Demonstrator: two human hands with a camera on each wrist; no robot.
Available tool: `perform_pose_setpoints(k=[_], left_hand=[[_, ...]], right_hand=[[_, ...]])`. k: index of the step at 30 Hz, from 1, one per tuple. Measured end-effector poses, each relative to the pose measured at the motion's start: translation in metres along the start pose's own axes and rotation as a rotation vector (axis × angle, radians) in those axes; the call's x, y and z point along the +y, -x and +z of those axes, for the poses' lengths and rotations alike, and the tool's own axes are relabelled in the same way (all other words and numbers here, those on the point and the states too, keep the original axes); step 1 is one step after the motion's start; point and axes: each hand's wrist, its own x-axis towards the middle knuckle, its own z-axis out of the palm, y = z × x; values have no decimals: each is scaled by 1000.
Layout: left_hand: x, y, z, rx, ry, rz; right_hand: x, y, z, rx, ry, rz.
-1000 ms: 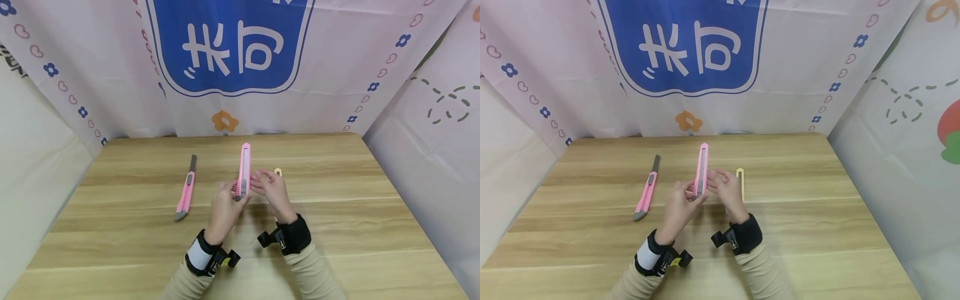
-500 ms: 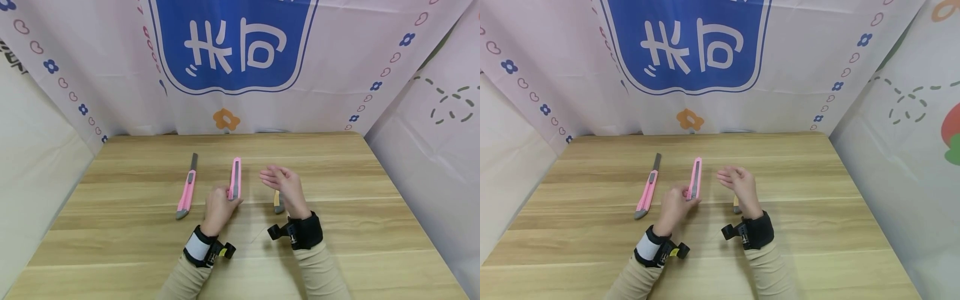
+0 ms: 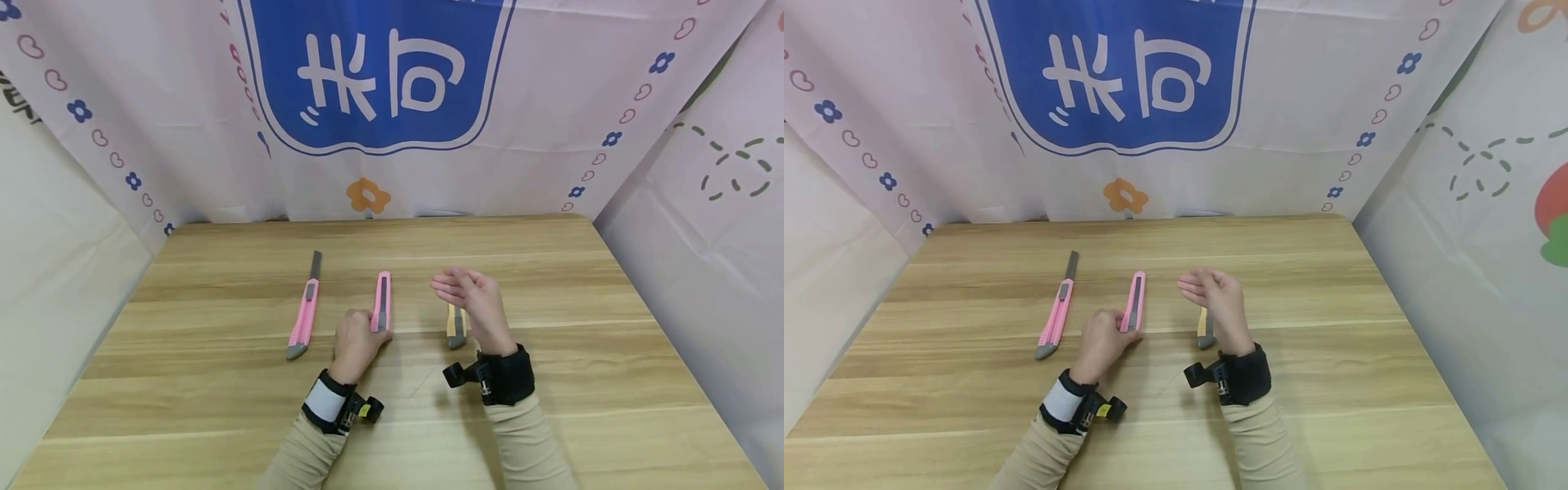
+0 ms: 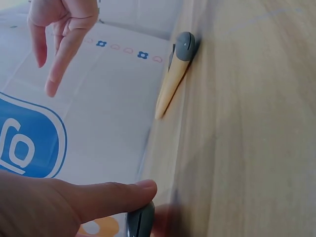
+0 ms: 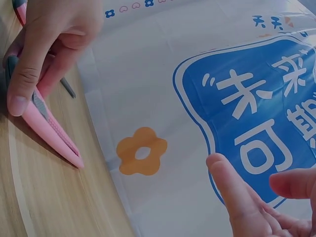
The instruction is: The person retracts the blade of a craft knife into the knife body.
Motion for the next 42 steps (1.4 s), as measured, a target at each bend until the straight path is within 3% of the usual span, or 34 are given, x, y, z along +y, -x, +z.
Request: perform_pose_setpoints(k=[17,42], left_hand=[[-2,-1,3,-104,-38,-74],[-3,-3,-1,-126,-58,-83]], right_hand=[[-1,-1,-1,2,-7,5],[-4,1,-1,-19,20,20]])
